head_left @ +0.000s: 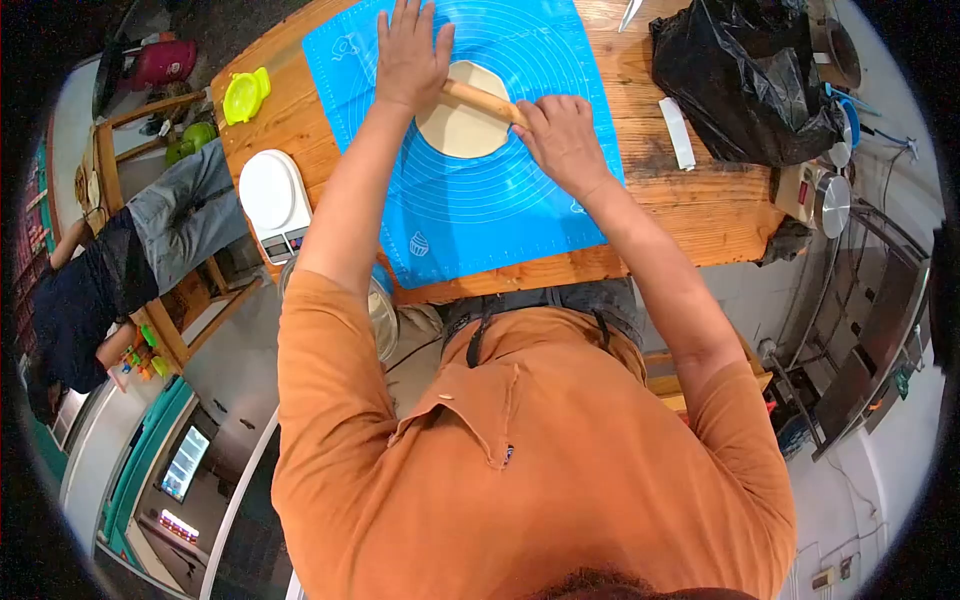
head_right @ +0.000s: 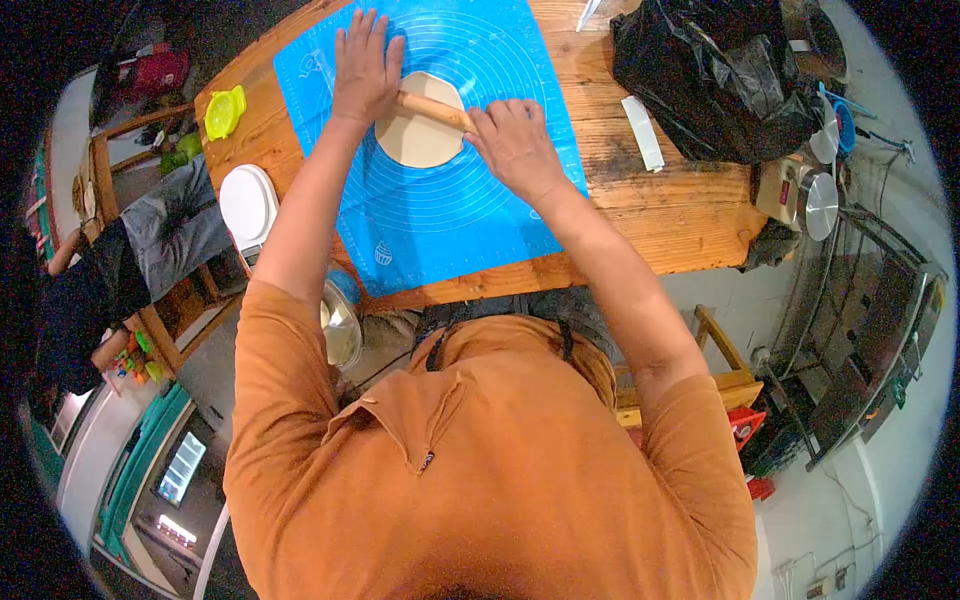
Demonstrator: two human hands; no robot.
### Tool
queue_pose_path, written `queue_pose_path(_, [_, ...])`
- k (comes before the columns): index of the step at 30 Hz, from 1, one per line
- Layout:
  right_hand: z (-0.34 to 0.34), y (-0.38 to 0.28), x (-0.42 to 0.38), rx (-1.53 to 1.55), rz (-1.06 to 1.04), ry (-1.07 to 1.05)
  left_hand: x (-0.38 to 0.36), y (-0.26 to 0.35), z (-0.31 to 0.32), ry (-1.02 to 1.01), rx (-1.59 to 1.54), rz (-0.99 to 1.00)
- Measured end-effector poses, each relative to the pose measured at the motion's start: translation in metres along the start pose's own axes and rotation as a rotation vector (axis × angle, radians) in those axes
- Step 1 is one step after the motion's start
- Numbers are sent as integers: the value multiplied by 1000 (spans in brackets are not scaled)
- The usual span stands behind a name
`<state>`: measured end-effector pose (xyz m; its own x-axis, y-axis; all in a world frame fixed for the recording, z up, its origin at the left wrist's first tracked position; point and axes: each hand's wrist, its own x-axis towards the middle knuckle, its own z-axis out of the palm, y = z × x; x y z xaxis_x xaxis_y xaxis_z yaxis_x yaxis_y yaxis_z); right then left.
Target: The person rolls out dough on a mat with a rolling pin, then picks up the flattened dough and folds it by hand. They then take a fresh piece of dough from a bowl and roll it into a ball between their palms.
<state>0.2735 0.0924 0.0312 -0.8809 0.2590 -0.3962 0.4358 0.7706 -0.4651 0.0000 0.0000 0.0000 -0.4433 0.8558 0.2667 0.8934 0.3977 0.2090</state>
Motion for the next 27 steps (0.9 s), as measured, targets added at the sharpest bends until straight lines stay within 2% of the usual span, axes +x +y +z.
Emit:
queue_pose_path(2, [20,-1,11,-16,-102,336,-6,-13,-4,-110,59,-32])
queue_pose_path(3, [8,32,-8,-113,-51,280,-1,24,33,-89,-58,-60])
queue_pose_path(5, [15,19,6,-234,-88,601,8,24,11,-23,79,13])
queue_pose_path(15, [1,44,49,-233,-10,714,63,12,41,-101,87,-47])
queue_pose_path(17, [-10,44,55,-403,160,485,69,7,53,28,-21,-1])
queue_pose_path(18, [-7,48,57,-406,160,484,72,5,55,29,-24,-3])
queue_pose_path(20, [-2,56,59,-204,-38,789,75,-1,54,143,-141,33])
queue_pose_path(21, [-6,54,59,-202,-42,787,75,-6,55,143,-138,30])
queue_pose_path(24, [-40,56,69,-206,-31,754,69,-20,54,260,-140,76])
queue_pose_path(26, [-81,56,84,14,278,-97,56,-24,41,251,-123,93])
queue_pose_path(27, [-71,57,82,13,273,-94,48,-25,33,254,-118,92])
